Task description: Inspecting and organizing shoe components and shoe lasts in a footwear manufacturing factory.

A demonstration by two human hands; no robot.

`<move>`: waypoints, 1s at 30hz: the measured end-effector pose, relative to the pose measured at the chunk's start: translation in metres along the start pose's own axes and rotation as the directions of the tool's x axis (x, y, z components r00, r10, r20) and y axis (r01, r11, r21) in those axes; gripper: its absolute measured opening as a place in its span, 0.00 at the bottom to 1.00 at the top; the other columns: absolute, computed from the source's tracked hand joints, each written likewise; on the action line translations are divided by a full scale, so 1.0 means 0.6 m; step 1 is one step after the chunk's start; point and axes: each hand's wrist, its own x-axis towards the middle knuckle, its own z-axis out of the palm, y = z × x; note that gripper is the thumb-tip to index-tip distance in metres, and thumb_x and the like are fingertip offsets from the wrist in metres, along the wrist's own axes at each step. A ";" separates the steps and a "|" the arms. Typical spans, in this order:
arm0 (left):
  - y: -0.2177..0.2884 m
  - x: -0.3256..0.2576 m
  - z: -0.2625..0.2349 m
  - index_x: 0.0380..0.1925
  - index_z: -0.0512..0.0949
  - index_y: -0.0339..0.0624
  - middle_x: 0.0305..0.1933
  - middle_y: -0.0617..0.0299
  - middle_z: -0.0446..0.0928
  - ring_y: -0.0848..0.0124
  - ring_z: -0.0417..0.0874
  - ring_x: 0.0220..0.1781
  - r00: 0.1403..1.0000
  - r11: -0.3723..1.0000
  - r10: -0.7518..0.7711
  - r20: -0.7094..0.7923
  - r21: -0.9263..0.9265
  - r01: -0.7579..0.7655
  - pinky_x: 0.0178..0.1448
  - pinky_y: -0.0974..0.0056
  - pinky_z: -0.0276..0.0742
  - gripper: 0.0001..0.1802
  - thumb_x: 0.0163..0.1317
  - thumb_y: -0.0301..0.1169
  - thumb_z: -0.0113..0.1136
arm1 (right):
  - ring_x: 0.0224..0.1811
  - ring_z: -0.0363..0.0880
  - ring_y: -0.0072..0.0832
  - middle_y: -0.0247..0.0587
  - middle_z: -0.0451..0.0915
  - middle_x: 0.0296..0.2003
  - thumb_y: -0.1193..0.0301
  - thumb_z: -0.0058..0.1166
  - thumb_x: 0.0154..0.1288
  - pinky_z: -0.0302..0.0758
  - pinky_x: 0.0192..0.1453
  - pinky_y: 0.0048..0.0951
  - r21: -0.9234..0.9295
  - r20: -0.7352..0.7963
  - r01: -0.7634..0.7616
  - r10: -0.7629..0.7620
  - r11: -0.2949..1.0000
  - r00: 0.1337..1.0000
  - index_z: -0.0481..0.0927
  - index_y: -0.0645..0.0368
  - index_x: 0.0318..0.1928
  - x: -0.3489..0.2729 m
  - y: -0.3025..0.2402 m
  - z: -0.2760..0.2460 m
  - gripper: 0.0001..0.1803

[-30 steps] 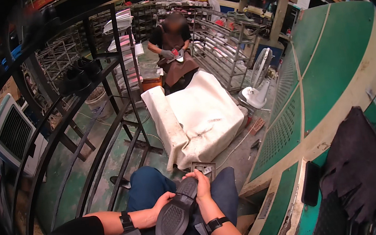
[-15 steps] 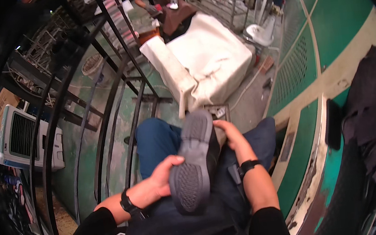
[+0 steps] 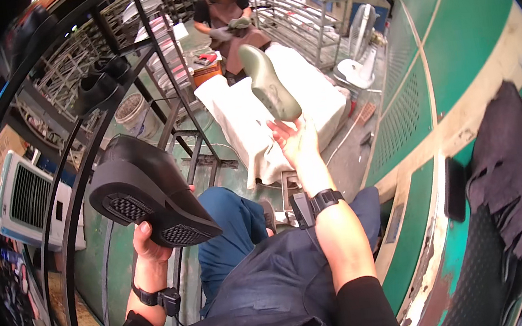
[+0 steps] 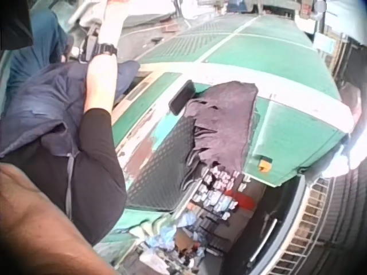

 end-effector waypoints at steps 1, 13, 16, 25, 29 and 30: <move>0.000 0.003 0.000 0.69 0.62 0.36 0.66 0.47 0.71 0.50 0.74 0.67 1.000 1.000 0.011 0.015 -0.029 -0.010 0.70 0.49 0.71 0.50 0.49 0.45 0.71 | 0.54 0.80 0.50 0.61 0.75 0.54 0.47 0.36 0.76 0.84 0.41 0.38 -0.013 -0.130 0.007 -0.009 1.000 0.992 0.66 0.63 0.64 0.034 0.002 -0.027 0.33; -0.022 -0.091 -0.116 0.64 0.71 0.38 0.64 0.51 0.72 0.58 0.67 0.72 0.960 0.512 -0.080 -0.267 0.816 0.270 0.73 0.54 0.63 0.41 0.53 0.44 0.74 | 0.68 0.67 0.32 0.46 0.71 0.65 0.63 0.52 0.73 0.63 0.72 0.31 -0.849 0.260 -0.164 0.668 0.502 0.698 0.67 0.62 0.69 -0.195 0.366 0.040 0.29; -0.082 -0.107 -0.133 0.43 0.72 0.42 0.71 0.44 0.62 0.41 0.55 0.77 0.951 0.358 0.293 -0.104 0.934 -0.008 0.75 0.41 0.56 0.26 0.49 0.39 0.76 | 0.72 0.63 0.35 0.49 0.65 0.69 0.71 0.50 0.72 0.60 0.74 0.34 -0.709 0.125 -0.424 0.692 0.564 0.711 0.60 0.65 0.72 -0.217 0.357 0.033 0.31; 0.157 0.003 0.004 0.21 0.72 0.56 0.60 0.65 0.76 0.47 0.67 0.71 0.109 -0.759 0.524 0.845 0.521 -0.390 0.70 0.29 0.56 0.12 0.53 0.31 0.68 | 0.77 0.54 0.41 0.53 0.49 0.76 0.73 0.51 0.68 0.62 0.73 0.38 -0.356 0.929 0.574 0.216 0.737 0.299 0.67 0.61 0.69 -0.258 0.197 0.322 0.29; 0.370 0.134 0.065 0.29 0.65 0.48 0.60 0.52 0.77 0.47 0.78 0.58 -0.094 -0.899 0.392 0.915 0.360 -0.248 0.74 0.33 0.51 0.16 0.51 0.26 0.66 | 0.65 0.73 0.33 0.48 0.64 0.70 0.74 0.54 0.67 0.76 0.61 0.31 -0.488 0.853 0.598 0.200 0.636 0.483 0.78 0.63 0.59 -0.243 0.157 0.325 0.20; 0.412 0.162 0.080 0.30 0.66 0.48 0.61 0.54 0.76 0.49 0.78 0.59 -0.071 -0.905 0.379 0.923 0.353 -0.236 0.76 0.35 0.47 0.15 0.51 0.26 0.65 | 0.65 0.73 0.33 0.48 0.64 0.70 0.74 0.54 0.67 0.76 0.61 0.31 -0.485 0.854 0.614 0.188 0.623 0.484 0.78 0.63 0.59 -0.231 0.148 0.305 0.20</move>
